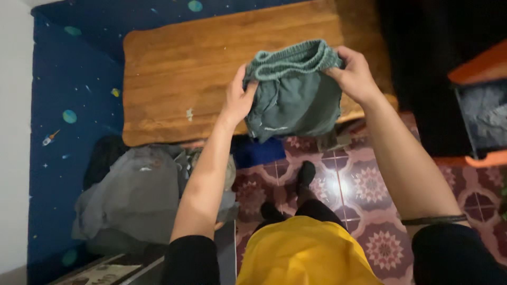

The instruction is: The person picks up denim pants from a pile, folds them on a wooden surface, and places them into a drawer. The person then picks up green pants, folds them on the same surface, and places them into the drawer.

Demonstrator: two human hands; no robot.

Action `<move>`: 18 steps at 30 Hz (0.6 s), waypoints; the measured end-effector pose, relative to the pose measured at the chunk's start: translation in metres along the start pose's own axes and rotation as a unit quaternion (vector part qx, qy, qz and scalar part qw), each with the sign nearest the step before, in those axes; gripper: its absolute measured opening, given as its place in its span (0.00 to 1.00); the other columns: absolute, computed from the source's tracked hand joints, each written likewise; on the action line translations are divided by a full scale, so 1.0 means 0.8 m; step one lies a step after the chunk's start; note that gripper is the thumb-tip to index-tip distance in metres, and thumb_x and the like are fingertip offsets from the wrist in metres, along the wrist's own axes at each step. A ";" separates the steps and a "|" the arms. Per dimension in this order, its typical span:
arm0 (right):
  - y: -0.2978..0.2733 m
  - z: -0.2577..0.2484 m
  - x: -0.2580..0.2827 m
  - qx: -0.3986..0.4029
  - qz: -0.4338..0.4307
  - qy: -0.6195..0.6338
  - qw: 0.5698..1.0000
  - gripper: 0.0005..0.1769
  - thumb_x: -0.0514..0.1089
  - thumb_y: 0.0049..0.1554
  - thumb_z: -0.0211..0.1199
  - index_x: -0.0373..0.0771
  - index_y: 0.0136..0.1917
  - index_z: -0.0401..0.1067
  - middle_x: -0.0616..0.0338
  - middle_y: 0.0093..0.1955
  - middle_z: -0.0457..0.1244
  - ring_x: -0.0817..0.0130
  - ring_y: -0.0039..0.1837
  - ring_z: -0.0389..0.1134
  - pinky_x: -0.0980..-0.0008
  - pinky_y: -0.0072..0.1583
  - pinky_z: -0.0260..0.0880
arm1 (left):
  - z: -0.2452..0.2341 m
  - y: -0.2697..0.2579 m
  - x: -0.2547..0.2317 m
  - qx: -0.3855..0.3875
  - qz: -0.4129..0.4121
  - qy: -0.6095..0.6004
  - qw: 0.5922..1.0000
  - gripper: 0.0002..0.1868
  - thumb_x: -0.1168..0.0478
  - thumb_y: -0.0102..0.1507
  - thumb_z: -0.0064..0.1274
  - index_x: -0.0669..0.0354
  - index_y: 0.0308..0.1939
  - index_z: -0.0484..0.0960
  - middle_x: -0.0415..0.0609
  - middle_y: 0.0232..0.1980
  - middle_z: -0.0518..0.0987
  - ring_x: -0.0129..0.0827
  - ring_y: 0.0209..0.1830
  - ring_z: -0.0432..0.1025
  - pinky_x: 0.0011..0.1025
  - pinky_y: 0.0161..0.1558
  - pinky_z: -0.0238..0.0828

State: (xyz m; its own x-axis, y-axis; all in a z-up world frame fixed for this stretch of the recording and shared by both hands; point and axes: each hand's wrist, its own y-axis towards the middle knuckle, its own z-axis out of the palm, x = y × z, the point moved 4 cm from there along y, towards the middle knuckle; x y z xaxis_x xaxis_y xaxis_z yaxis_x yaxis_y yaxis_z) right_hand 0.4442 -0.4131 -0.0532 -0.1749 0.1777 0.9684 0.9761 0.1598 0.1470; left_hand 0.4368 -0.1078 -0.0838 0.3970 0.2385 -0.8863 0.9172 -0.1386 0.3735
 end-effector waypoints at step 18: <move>0.271 -0.022 -0.226 -0.061 0.071 -0.059 0.994 0.14 0.39 0.60 0.65 0.34 0.59 0.72 0.55 0.51 0.70 0.68 0.54 0.70 0.68 0.57 0.69 | 0.068 0.194 0.224 -0.130 -0.057 0.127 0.982 0.21 0.54 0.72 0.49 0.64 0.63 0.74 0.64 0.59 0.79 0.56 0.60 0.74 0.42 0.60 0.70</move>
State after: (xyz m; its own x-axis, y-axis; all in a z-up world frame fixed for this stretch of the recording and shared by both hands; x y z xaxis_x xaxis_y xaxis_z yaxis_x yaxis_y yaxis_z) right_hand 0.6897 -0.4275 -0.1932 -0.0417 0.3044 0.9516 0.9991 0.0082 0.0412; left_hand 0.6481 -0.1392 -0.1994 0.2564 0.4752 -0.8417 0.9204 0.1458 0.3627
